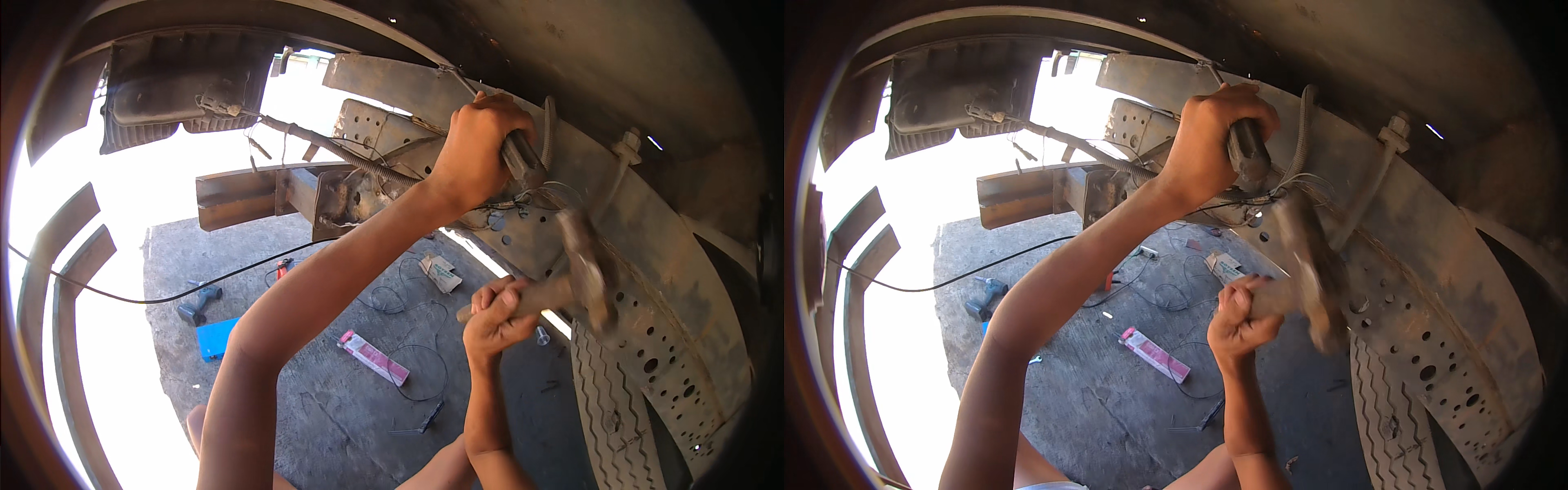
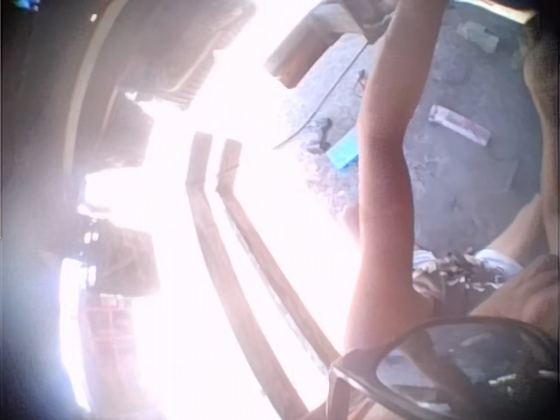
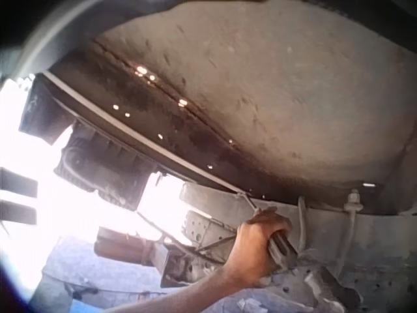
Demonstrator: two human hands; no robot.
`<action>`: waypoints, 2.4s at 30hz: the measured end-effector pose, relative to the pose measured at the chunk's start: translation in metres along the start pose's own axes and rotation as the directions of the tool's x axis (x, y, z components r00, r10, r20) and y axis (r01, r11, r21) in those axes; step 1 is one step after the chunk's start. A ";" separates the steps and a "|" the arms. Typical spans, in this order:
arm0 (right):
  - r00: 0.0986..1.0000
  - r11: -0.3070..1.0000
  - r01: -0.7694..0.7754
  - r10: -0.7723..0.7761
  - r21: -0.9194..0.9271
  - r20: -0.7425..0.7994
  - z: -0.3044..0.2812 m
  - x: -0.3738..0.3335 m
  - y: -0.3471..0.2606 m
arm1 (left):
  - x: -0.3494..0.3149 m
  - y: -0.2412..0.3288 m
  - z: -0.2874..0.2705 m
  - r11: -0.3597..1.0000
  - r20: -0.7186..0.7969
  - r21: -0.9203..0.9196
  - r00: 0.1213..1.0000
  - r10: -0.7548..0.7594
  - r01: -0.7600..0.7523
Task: The person welds a metal frame under a vehicle using a welding torch, then uses a hammer to tap the welded area. The person repeats welding and hammering on the same section.
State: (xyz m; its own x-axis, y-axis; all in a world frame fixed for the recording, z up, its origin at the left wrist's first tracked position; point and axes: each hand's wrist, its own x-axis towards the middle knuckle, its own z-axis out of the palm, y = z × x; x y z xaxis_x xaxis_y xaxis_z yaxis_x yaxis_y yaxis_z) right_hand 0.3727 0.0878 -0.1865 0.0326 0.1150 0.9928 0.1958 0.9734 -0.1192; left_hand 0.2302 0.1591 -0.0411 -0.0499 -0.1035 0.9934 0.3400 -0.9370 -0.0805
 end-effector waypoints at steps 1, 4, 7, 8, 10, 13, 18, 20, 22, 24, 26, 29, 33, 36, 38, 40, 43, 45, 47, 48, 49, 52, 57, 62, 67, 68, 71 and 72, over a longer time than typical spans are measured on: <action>0.995 0.995 -0.072 0.076 -0.072 0.060 -0.002 -0.005 0.004 | -0.002 -0.002 -0.004 0.999 0.001 0.014 0.999 -0.048 0.048; 0.960 0.973 -0.228 0.232 -0.042 0.158 -0.009 -0.027 0.003 | -0.013 -0.005 -0.020 0.994 0.022 0.050 0.995 -0.097 0.096; 0.984 0.987 -0.162 0.160 0.014 0.073 -0.015 -0.042 -0.005 | -0.024 -0.008 -0.028 0.992 0.085 0.112 0.994 -0.061 0.051; 0.986 0.987 -0.161 0.160 0.011 0.041 -0.017 -0.044 -0.009 | -0.025 -0.009 -0.028 0.997 0.057 0.073 0.998 0.014 -0.018; 0.992 0.992 -0.124 0.124 0.032 0.010 -0.021 -0.042 -0.014 | -0.026 -0.009 -0.024 0.999 0.047 0.031 0.998 0.041 -0.043; 0.994 0.993 -0.108 0.109 0.035 -0.011 -0.028 -0.035 -0.018 | -0.020 -0.009 -0.014 0.990 0.044 0.071 0.992 0.115 -0.118; 0.994 0.995 -0.092 0.090 -0.023 -0.065 -0.037 -0.034 -0.018 | -0.010 -0.007 -0.004 0.996 0.051 0.023 0.995 0.090 -0.091; 0.994 0.997 -0.078 0.076 -0.026 -0.077 -0.041 -0.034 -0.021 | -0.009 -0.007 -0.004 0.996 0.052 0.017 0.995 0.088 -0.089; 0.991 0.997 -0.075 0.072 -0.022 -0.112 -0.044 -0.029 -0.026 | -0.009 -0.007 -0.003 0.995 0.058 0.013 0.994 0.098 -0.098; 0.990 0.997 -0.028 0.018 -0.073 -0.140 -0.045 -0.022 -0.034 | -0.009 -0.006 -0.003 0.995 0.058 0.017 0.994 0.097 -0.098; 0.975 0.999 0.026 -0.032 -0.029 -0.218 -0.040 -0.012 -0.036 | -0.010 -0.004 -0.001 0.995 0.061 0.048 0.994 0.089 -0.092; 0.956 0.984 0.131 -0.094 0.120 -0.278 -0.019 -0.003 -0.020 | -0.009 -0.003 0.003 0.991 0.066 0.098 0.994 0.085 -0.091; 0.955 0.958 -0.283 0.286 -0.044 0.082 0.002 -0.015 0.012 | -0.012 -0.015 -0.015 0.987 0.011 0.090 0.991 -0.135 0.134; 0.922 0.918 -0.387 0.383 0.088 0.059 0.001 -0.040 0.010 | -0.029 -0.027 -0.041 0.933 0.021 0.199 0.951 -0.309 0.298; 0.963 0.960 -0.250 0.260 0.128 -0.067 -0.003 -0.052 0.005 | -0.040 -0.032 -0.047 0.962 0.109 0.159 0.964 -0.241 0.223; 0.972 0.972 -0.216 0.223 0.095 -0.073 -0.010 -0.055 0.002 | -0.046 -0.033 -0.039 0.991 0.082 0.069 0.990 -0.119 0.113; 0.989 0.989 -0.140 0.142 0.038 -0.051 -0.020 -0.050 0.003 | -0.040 -0.031 -0.021 0.991 0.045 0.129 0.998 0.033 -0.039; 0.993 0.994 -0.112 0.112 0.010 -0.044 -0.025 -0.047 0.003 | -0.031 -0.024 -0.011 0.996 0.052 0.064 0.997 0.053 -0.056; 0.995 0.996 -0.085 0.085 0.015 -0.048 -0.030 -0.046 0.001 | -0.024 -0.017 -0.006 0.997 0.049 0.026 0.997 0.066 -0.067; 0.994 0.996 -0.092 0.092 -0.006 -0.053 -0.032 -0.045 0.000 | -0.021 -0.014 -0.005 0.998 0.053 0.018 0.997 0.063 -0.064; 0.994 0.996 -0.091 0.091 -0.008 -0.055 -0.033 -0.045 -0.001 | -0.019 -0.011 -0.004 0.998 0.056 0.011 0.996 0.062 -0.063; 0.995 0.996 -0.084 0.083 -0.025 -0.059 -0.035 -0.044 -0.004 | -0.017 -0.007 -0.003 0.998 0.041 0.013 0.997 0.068 -0.068; 0.994 0.995 -0.081 0.077 -0.052 -0.076 -0.035 -0.038 -0.006 | -0.017 -0.008 0.002 0.999 0.016 0.025 0.999 0.047 -0.047; 0.993 0.995 -0.094 0.091 -0.043 -0.073 -0.036 -0.034 -0.010 | -0.022 -0.005 0.014 0.999 -0.088 0.022 0.996 0.027 -0.025; 0.998 0.995 -0.044 0.041 -0.087 -0.038 -0.038 -0.033 -0.009 | -0.030 -0.005 0.030 0.998 -0.201 -0.043 0.979 0.029 -0.039; 0.998 0.994 -0.051 0.048 -0.099 -0.041 -0.038 -0.033 -0.009 | -0.031 -0.006 0.033 0.999 -0.212 -0.033 0.977 0.024 -0.032; 0.998 0.991 -0.045 0.050 -0.130 0.036 -0.038 -0.034 -0.010 | -0.033 -0.006 0.042 0.998 -0.288 -0.049 0.957 0.017 -0.032; 0.998 0.990 -0.046 0.051 -0.131 0.034 -0.038 -0.035 -0.010 | -0.033 -0.006 0.045 0.998 -0.309 -0.049 0.951 0.009 -0.026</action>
State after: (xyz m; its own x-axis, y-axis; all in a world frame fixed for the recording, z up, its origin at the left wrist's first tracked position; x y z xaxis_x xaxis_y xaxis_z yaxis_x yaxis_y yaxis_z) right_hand 0.4068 0.0661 -0.2203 0.0095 0.1708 0.9853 0.3203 0.9329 -0.1648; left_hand 0.2716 0.1831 -0.0701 -0.3342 -0.2103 0.9187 0.2952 -0.9491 -0.1099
